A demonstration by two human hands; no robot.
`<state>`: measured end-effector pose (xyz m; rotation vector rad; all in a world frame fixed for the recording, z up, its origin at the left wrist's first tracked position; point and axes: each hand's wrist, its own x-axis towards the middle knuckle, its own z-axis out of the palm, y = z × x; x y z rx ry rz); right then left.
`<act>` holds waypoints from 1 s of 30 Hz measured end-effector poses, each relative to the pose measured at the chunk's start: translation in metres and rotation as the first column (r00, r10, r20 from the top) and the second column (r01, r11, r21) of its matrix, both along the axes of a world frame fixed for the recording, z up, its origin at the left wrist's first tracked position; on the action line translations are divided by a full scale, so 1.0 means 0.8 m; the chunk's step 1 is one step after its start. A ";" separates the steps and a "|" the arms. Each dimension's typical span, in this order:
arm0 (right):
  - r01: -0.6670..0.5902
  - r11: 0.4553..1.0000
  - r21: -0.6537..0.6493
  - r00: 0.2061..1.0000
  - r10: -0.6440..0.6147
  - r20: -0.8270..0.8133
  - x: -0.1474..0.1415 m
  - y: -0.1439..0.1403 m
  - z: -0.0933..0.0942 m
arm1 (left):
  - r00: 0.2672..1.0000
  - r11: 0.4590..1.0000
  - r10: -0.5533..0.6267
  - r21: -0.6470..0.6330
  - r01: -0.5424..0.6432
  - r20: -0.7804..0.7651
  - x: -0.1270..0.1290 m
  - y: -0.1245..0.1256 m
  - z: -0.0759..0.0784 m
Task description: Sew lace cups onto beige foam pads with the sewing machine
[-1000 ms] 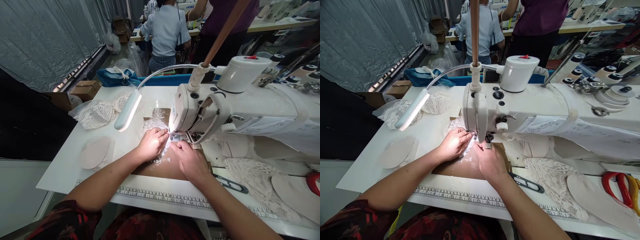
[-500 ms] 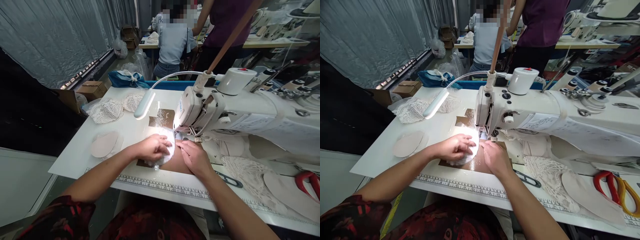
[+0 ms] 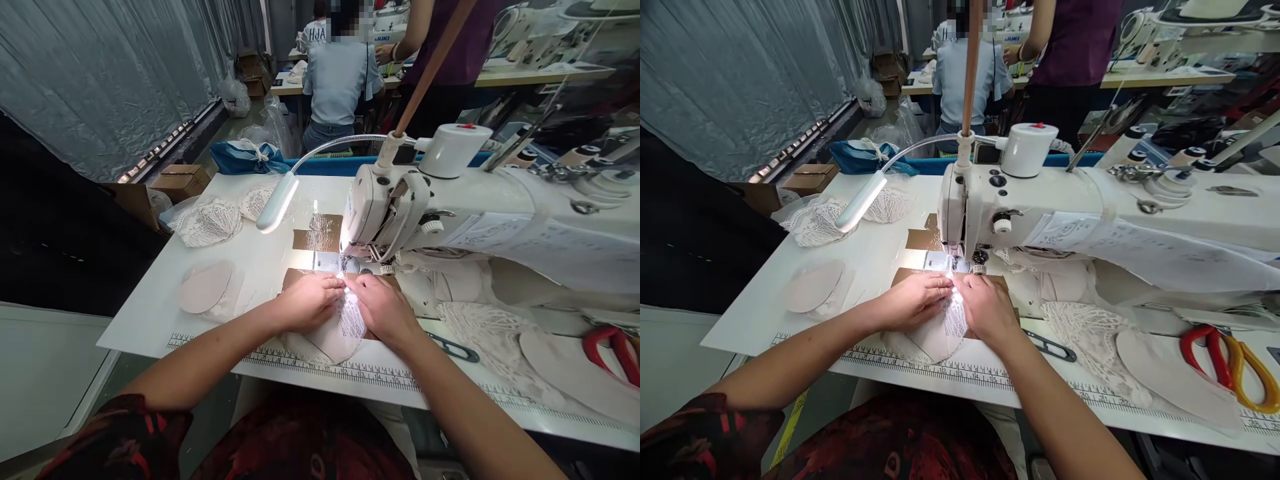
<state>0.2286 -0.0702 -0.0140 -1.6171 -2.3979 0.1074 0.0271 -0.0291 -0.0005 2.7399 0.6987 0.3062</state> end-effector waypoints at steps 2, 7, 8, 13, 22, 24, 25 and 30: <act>0.019 1.000 -0.013 0.996 -0.018 0.083 -0.001 -0.001 0.003 | 0.997 0.998 0.067 0.016 -0.067 -0.040 0.001 0.001 0.004; 0.058 0.998 0.007 0.986 -0.059 0.155 -0.004 0.000 0.000 | 0.988 0.991 0.122 0.063 -0.116 -0.098 0.002 0.009 0.007; 0.066 0.998 0.011 0.984 -0.067 0.164 -0.005 0.000 -0.001 | 0.988 0.992 0.113 0.070 -0.106 -0.104 0.002 0.012 0.006; 0.108 0.994 0.026 0.977 -0.111 0.183 -0.008 0.004 -0.004 | 0.991 0.994 0.053 0.099 -0.041 -0.122 0.002 0.033 0.004; 0.138 0.990 0.040 0.978 -0.142 0.156 -0.015 0.011 0.002 | 0.986 0.988 -0.098 0.106 0.113 -0.133 -0.005 0.067 -0.005; 0.123 0.992 0.033 0.984 -0.126 0.124 -0.011 0.010 0.002 | 0.987 0.987 -0.104 0.107 0.117 -0.126 -0.008 0.067 -0.005; 0.122 0.992 0.024 0.987 -0.124 0.099 -0.009 0.009 0.001 | 0.990 0.988 -0.088 0.117 0.101 -0.113 -0.010 0.064 -0.002; 0.133 0.990 -0.044 0.990 -0.135 -0.032 0.007 0.005 -0.005 | 1.000 0.995 -0.012 0.103 0.014 -0.020 -0.009 0.036 0.016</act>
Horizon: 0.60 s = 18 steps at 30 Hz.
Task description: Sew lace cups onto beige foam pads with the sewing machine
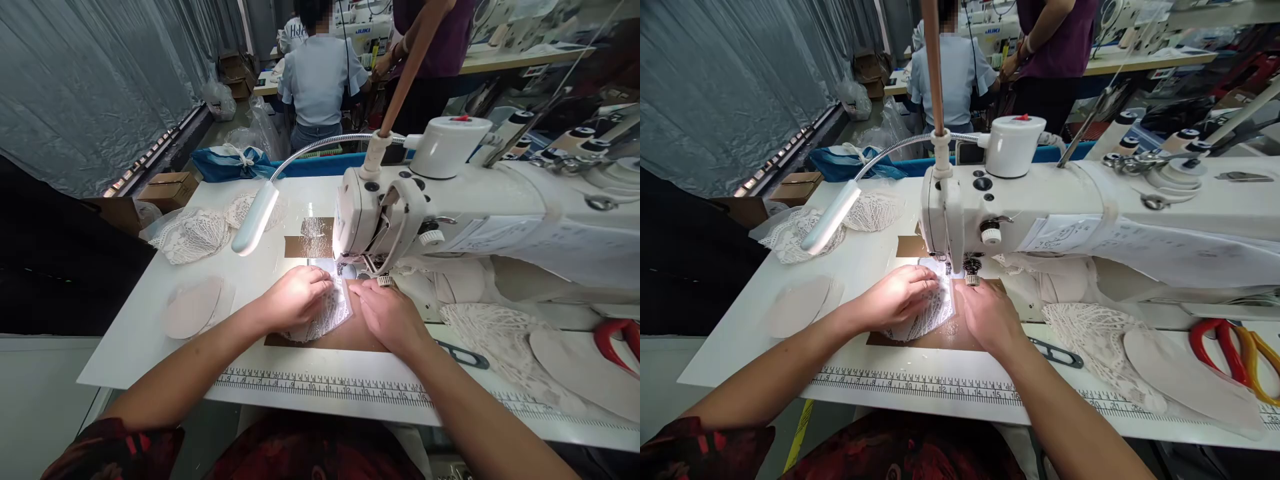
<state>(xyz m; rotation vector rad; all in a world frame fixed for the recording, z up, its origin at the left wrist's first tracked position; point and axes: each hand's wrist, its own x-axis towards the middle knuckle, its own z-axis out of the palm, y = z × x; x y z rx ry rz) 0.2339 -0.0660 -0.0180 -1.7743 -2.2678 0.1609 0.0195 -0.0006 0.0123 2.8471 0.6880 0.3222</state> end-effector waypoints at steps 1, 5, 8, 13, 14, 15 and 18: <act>-0.004 1.000 -0.001 1.000 0.003 -0.018 0.002 -0.001 -0.001 | 1.000 1.000 0.013 -0.008 -0.013 -0.010 0.002 -0.006 0.001; -0.064 0.998 0.010 0.993 0.064 -0.098 0.005 -0.003 0.002 | 0.994 0.996 0.093 0.011 -0.092 -0.049 0.010 -0.015 -0.007; -0.120 0.992 0.024 0.976 0.123 -0.178 0.005 -0.004 0.006 | 0.995 0.995 0.092 -0.051 -0.090 0.030 0.007 -0.013 -0.015; -0.244 0.969 0.049 0.930 0.248 -0.271 0.005 -0.008 0.008 | 0.986 0.978 0.086 -0.199 -0.056 0.146 -0.003 -0.008 -0.016; -0.246 0.968 0.050 0.928 0.250 -0.275 0.005 -0.009 0.007 | 0.985 0.975 0.088 -0.218 -0.055 0.148 -0.004 -0.007 -0.015; -0.230 0.972 0.054 0.932 0.236 -0.276 0.005 -0.009 0.007 | 0.985 0.972 0.088 -0.229 -0.053 0.148 -0.005 -0.007 -0.015; -0.162 0.985 0.064 0.951 0.173 -0.257 0.006 -0.009 0.005 | 0.987 0.972 0.080 -0.230 -0.046 0.139 -0.006 -0.006 -0.014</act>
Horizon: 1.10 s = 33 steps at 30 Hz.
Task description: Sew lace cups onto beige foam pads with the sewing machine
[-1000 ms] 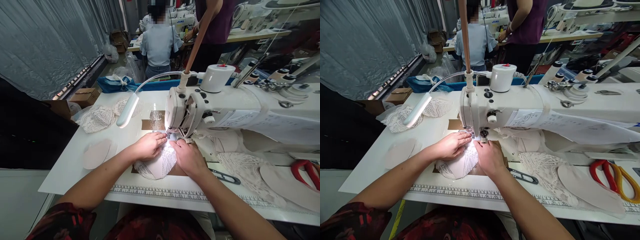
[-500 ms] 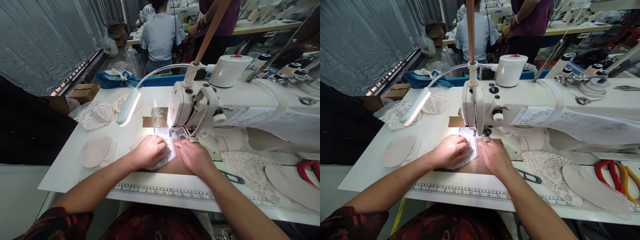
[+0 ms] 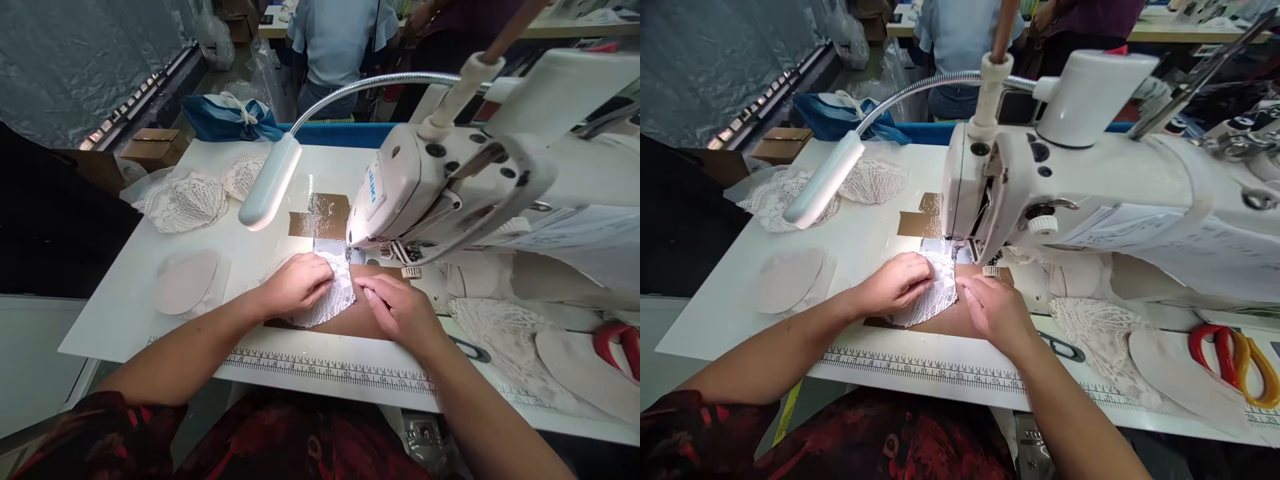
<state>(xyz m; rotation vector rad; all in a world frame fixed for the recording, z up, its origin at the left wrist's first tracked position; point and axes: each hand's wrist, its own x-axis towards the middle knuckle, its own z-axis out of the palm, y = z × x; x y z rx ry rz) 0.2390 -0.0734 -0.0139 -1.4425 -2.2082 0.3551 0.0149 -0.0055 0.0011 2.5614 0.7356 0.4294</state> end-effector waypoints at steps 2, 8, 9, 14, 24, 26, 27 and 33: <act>-0.055 0.998 0.017 0.998 0.054 0.045 0.001 0.001 0.000 | 1.000 1.000 -0.004 0.019 0.004 -0.018 -0.001 0.000 0.000; -0.299 0.954 0.021 0.930 0.287 0.229 0.006 -0.003 0.010 | 0.991 0.982 -0.059 0.172 0.079 -0.120 -0.003 -0.005 -0.002; -0.302 0.953 0.013 0.925 0.290 0.246 0.006 -0.004 0.012 | 0.986 0.973 -0.086 0.203 0.113 -0.141 -0.003 -0.006 -0.003; -0.288 0.957 -0.047 0.912 0.289 0.293 0.008 -0.010 0.018 | 0.959 0.926 -0.179 0.293 0.239 -0.217 -0.002 -0.013 -0.008; -0.259 0.963 -0.071 0.927 0.268 0.263 0.008 -0.012 0.019 | 0.952 0.902 -0.128 0.366 0.228 -0.278 0.001 -0.023 -0.007; -0.251 0.965 -0.076 0.929 0.262 0.262 0.008 -0.013 0.019 | 0.951 0.898 -0.122 0.376 0.228 -0.285 0.001 -0.024 -0.006; -0.248 0.966 -0.077 0.929 0.260 0.262 0.008 -0.013 0.019 | 0.950 0.896 -0.119 0.381 0.228 -0.289 0.001 -0.024 -0.006; -0.237 0.968 -0.079 0.935 0.249 0.252 0.007 -0.013 0.022 | 0.947 0.888 -0.118 0.395 0.236 -0.299 0.003 -0.026 -0.007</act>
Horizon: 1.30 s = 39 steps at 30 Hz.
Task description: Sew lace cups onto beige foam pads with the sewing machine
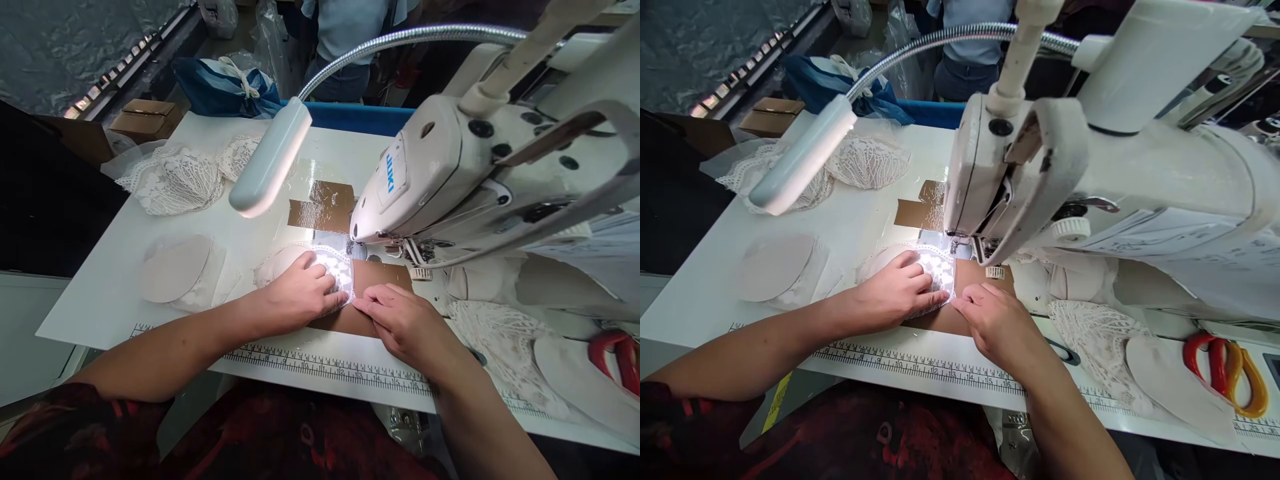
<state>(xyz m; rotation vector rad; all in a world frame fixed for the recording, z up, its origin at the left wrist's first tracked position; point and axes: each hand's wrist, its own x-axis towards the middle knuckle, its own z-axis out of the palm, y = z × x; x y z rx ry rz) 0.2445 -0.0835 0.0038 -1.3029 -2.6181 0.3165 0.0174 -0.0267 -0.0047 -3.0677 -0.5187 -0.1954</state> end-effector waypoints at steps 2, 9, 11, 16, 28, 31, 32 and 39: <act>-0.006 1.000 0.002 1.000 0.006 -0.021 0.002 0.000 0.002 | 1.000 1.000 -0.003 0.001 0.003 0.005 0.001 -0.001 -0.001; 0.048 0.998 0.036 0.997 -0.046 -0.068 0.003 0.001 -0.002 | 0.999 1.000 -0.012 -0.004 0.012 0.041 0.003 0.001 -0.004; 0.030 0.999 0.043 0.999 -0.030 -0.020 0.000 0.001 -0.005 | 0.998 0.999 -0.038 -0.017 0.039 0.060 0.003 0.002 -0.005; 0.020 0.996 0.088 0.998 -0.026 0.065 -0.005 0.000 -0.006 | 0.996 0.995 -0.036 -0.094 0.043 0.078 0.002 0.003 -0.006; 0.039 0.992 0.120 0.998 -0.045 0.044 -0.008 0.000 -0.009 | 0.994 0.995 0.032 -0.099 -0.022 0.104 0.006 0.002 -0.005; 0.042 0.991 0.126 0.999 -0.046 0.028 -0.008 -0.001 -0.010 | 0.992 0.996 0.034 -0.087 -0.023 0.123 0.006 0.002 -0.007; 0.045 0.991 0.126 0.999 -0.048 0.022 -0.008 -0.001 -0.011 | 0.991 0.996 0.036 -0.086 -0.025 0.125 0.006 0.002 -0.008; 0.072 0.985 0.156 0.996 -0.078 0.035 -0.014 0.004 -0.013 | 0.992 0.994 0.045 -0.104 -0.033 0.116 0.003 0.017 -0.010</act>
